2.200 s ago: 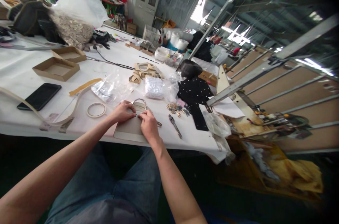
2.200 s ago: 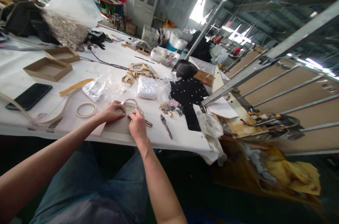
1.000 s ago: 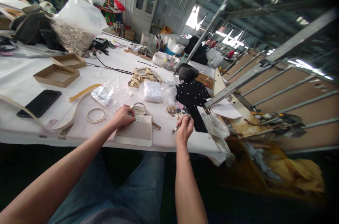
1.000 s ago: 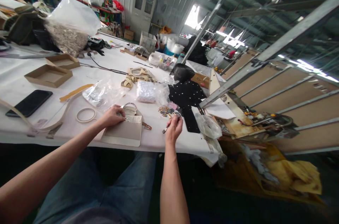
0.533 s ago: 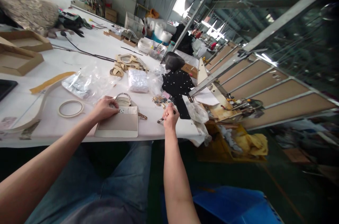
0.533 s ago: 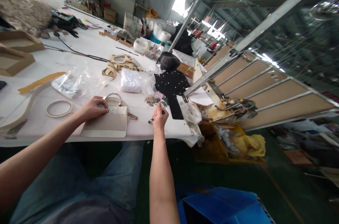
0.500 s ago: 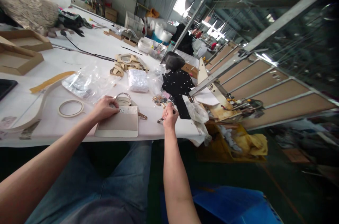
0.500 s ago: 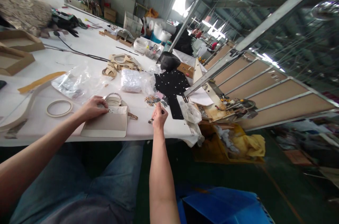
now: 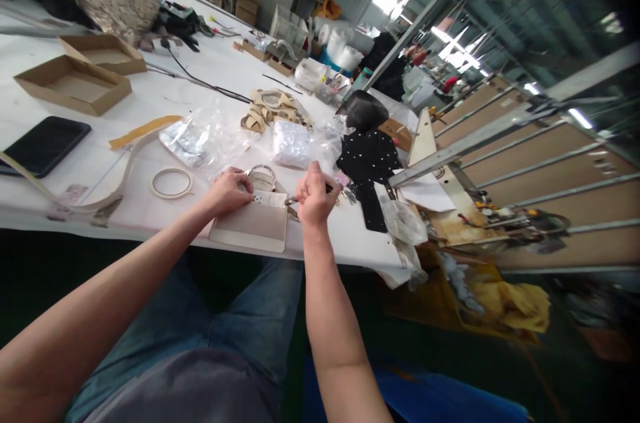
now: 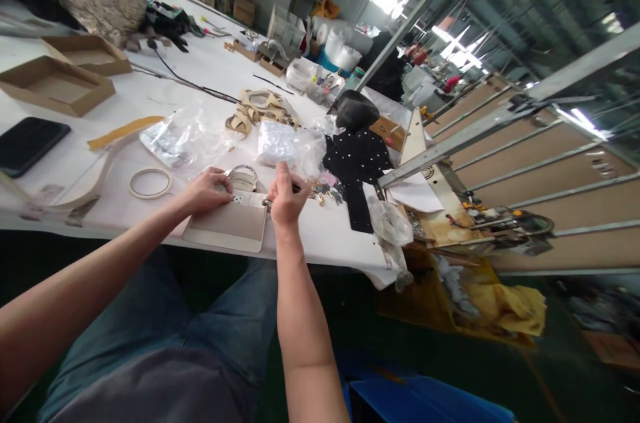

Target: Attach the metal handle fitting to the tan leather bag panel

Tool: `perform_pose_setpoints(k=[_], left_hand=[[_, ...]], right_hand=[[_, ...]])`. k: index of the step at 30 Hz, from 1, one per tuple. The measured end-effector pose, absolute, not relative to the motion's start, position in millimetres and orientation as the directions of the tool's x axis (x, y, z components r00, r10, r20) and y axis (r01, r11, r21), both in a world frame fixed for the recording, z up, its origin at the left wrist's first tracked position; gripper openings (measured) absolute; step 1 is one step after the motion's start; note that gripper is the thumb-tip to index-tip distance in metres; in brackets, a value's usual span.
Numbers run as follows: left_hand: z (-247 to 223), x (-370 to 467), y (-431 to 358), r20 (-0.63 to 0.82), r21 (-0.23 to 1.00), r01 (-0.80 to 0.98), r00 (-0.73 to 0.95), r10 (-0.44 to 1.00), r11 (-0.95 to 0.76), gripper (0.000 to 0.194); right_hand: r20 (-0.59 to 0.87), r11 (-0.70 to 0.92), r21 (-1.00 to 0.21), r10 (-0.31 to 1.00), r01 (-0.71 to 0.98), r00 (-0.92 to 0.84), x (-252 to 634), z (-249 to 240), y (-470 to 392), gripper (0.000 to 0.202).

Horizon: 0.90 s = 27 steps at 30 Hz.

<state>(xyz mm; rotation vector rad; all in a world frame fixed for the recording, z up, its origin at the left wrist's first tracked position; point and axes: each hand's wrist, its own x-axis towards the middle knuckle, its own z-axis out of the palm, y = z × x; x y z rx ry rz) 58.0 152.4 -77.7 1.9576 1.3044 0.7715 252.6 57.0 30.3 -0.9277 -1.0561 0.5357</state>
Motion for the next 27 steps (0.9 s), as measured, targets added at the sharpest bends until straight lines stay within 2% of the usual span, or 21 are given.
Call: perform_pose_setpoints(k=[4, 10, 27], left_hand=[[-78.2, 55.8, 151.4, 0.093, 0.78, 0.564, 0.324, 0.942, -0.271, 0.017], [-80.3, 53.1, 153.5, 0.104, 0.782, 0.56, 0.316, 0.943, -0.274, 0.017], [-89.4, 49.5, 159.4, 0.152, 0.791, 0.545, 0.263, 0.953, -0.277, 0.011]], right_hand=[[0.48, 0.486, -0.87, 0.801, 0.081, 0.358, 215.3, 12.3, 79.9, 0.073], [0.434, 0.43, -0.897, 0.822, 0.099, 0.368, 200.8, -10.5, 96.0, 0.072], [0.439, 0.353, -0.887, 0.846, 0.298, 0.302, 178.3, -26.6, 120.0, 0.07]])
